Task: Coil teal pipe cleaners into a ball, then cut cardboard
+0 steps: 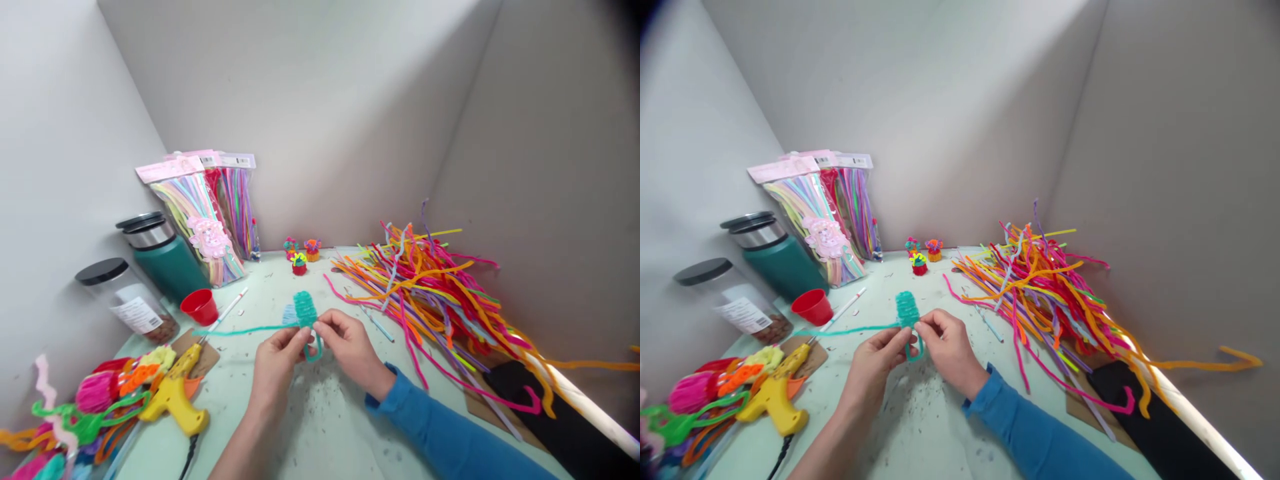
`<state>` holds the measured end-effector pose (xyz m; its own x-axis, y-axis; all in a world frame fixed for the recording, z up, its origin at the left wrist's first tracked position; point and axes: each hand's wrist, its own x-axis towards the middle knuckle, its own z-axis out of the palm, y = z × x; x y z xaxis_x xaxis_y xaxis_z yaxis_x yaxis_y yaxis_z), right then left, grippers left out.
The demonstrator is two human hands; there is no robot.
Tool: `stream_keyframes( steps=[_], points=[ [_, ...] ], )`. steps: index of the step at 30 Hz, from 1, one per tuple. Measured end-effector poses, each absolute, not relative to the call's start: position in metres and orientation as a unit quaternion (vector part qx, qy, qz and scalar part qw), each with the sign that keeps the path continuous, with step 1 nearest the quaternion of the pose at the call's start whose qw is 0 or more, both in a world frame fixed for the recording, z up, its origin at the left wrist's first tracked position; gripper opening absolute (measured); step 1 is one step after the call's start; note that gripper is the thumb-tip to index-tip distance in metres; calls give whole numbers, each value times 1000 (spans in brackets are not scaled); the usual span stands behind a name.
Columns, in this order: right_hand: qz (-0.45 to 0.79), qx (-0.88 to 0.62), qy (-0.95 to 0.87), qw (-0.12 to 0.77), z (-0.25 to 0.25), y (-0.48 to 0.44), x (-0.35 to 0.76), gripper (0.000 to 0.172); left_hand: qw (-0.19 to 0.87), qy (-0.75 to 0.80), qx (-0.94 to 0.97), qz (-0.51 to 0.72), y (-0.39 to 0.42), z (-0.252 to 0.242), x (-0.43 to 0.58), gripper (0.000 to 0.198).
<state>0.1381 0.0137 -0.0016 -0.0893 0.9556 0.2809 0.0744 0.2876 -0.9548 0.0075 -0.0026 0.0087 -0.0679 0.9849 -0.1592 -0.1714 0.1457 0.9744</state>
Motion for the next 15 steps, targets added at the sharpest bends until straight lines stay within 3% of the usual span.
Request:
stream_keyframes(
  steps=[5, 15],
  points=[
    [442, -419, -597, 522, -3, 15, 138, 18, 618, 424, 299, 591, -2, 9, 6, 28],
    [445, -420, -586, 531, -6, 16, 138, 21, 618, 440, 303, 576, -2, 5, 6, 26]
  ],
)
